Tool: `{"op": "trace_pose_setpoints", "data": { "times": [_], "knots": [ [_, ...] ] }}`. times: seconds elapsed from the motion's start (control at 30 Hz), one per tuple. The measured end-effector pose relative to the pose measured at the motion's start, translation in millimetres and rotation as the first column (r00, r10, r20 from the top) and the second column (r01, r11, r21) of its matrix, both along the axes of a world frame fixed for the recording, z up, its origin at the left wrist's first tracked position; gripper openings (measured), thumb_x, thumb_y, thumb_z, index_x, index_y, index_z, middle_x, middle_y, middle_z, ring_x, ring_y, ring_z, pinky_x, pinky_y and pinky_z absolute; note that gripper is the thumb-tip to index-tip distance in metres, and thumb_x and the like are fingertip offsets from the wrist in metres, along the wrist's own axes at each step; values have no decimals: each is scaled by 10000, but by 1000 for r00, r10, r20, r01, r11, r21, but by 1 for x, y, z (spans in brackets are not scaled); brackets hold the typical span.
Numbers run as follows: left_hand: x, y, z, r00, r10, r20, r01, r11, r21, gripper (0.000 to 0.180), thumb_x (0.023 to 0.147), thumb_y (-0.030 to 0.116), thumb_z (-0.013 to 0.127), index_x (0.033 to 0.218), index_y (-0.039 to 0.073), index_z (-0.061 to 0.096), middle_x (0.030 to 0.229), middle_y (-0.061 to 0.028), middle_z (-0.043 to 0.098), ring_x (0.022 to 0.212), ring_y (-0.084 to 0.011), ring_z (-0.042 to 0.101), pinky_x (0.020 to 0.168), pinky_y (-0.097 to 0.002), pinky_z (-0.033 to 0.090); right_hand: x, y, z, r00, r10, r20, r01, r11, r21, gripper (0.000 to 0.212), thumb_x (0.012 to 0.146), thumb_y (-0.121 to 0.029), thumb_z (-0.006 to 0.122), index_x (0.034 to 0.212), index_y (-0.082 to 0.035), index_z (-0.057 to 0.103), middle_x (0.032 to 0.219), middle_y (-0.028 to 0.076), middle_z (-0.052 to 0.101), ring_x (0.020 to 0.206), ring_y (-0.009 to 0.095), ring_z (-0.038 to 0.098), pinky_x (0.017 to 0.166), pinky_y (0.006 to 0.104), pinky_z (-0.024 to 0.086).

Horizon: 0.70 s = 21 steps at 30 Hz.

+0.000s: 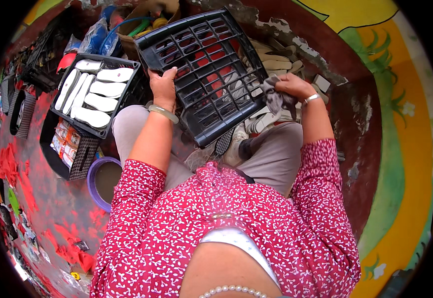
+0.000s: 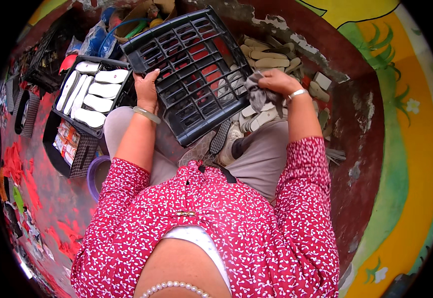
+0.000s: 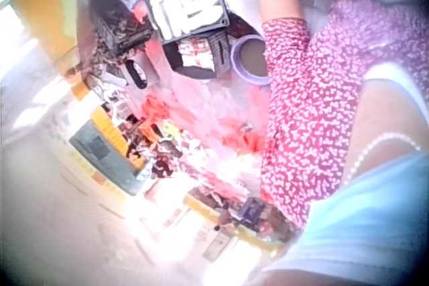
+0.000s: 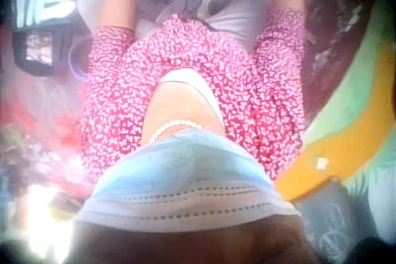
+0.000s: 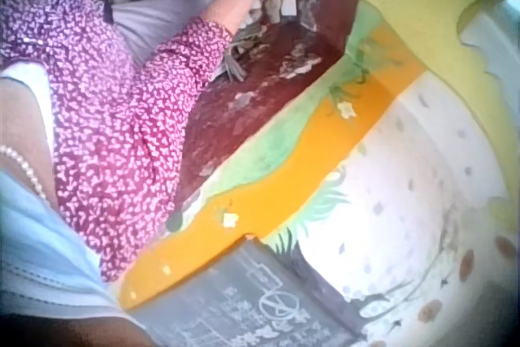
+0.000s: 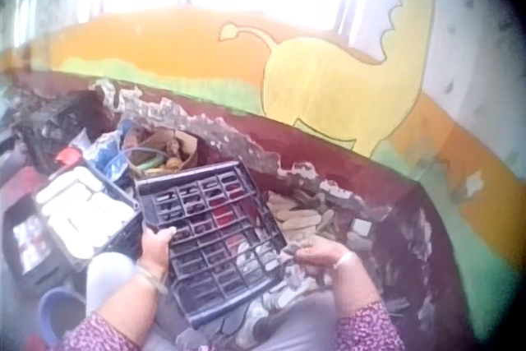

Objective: The person wipes the interior and exterior of a black plastic crate with a cloth by hand while sitting on a workshop floor.

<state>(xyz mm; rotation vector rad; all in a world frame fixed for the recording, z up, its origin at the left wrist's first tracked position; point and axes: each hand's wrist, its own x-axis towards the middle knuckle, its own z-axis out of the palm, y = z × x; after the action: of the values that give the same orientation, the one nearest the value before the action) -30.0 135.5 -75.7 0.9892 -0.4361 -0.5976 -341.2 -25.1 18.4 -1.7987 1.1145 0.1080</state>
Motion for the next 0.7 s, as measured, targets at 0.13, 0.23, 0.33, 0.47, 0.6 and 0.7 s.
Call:
{"op": "trace_pose_setpoints", "data": {
  "times": [0.13,0.23,0.33,0.47,0.6,0.7],
  "knots": [
    [7,3,-4,1000,-2,-5,2,1000,9,489,750,6,635,1197,48,440,1072,-51,546,930,-154,516,858,-290,407,-20,21,-3,968,-116,224,113,993,26,201,822,-89,555,981,2,639,894,3,637,790,75,551,729,225,451],
    [7,1,-7,998,-34,-46,32,999,-43,499,750,-2,631,1206,50,433,1088,-53,539,934,-156,517,863,-287,406,-23,11,-21,984,-66,164,114,946,-302,174,809,-77,582,960,-1,623,862,15,632,773,92,549,719,245,452],
    [5,0,-8,998,-34,-43,33,999,-14,499,750,-12,628,1203,53,429,1097,-56,535,933,-155,523,856,-290,416,7,3,-21,988,-74,132,132,848,-514,220,750,-166,624,926,-34,625,849,149,649,750,225,614,697,306,469],
    [2,1,-3,998,-43,-50,41,998,-40,472,754,-15,620,1184,59,439,1071,-61,544,907,-158,541,816,-295,453,45,-4,-17,980,-159,-118,30,707,-707,319,703,-245,667,938,-33,626,874,186,649,851,328,622,751,372,472],
    [3,4,0,997,-44,-65,43,999,-22,459,758,-15,616,1175,63,442,1040,-54,554,891,-153,545,800,-292,465,51,-22,-15,975,-109,-193,-11,846,-532,349,679,-275,675,896,-2,652,892,202,654,866,332,620,767,375,470],
    [2,4,4,993,-63,-102,59,997,-43,476,752,-17,624,1182,62,435,1029,-43,553,896,-145,535,813,-286,449,47,-33,-23,987,-93,-129,44,939,-341,344,684,-276,656,867,16,651,838,177,652,775,284,617,727,348,472]
  ]
}}
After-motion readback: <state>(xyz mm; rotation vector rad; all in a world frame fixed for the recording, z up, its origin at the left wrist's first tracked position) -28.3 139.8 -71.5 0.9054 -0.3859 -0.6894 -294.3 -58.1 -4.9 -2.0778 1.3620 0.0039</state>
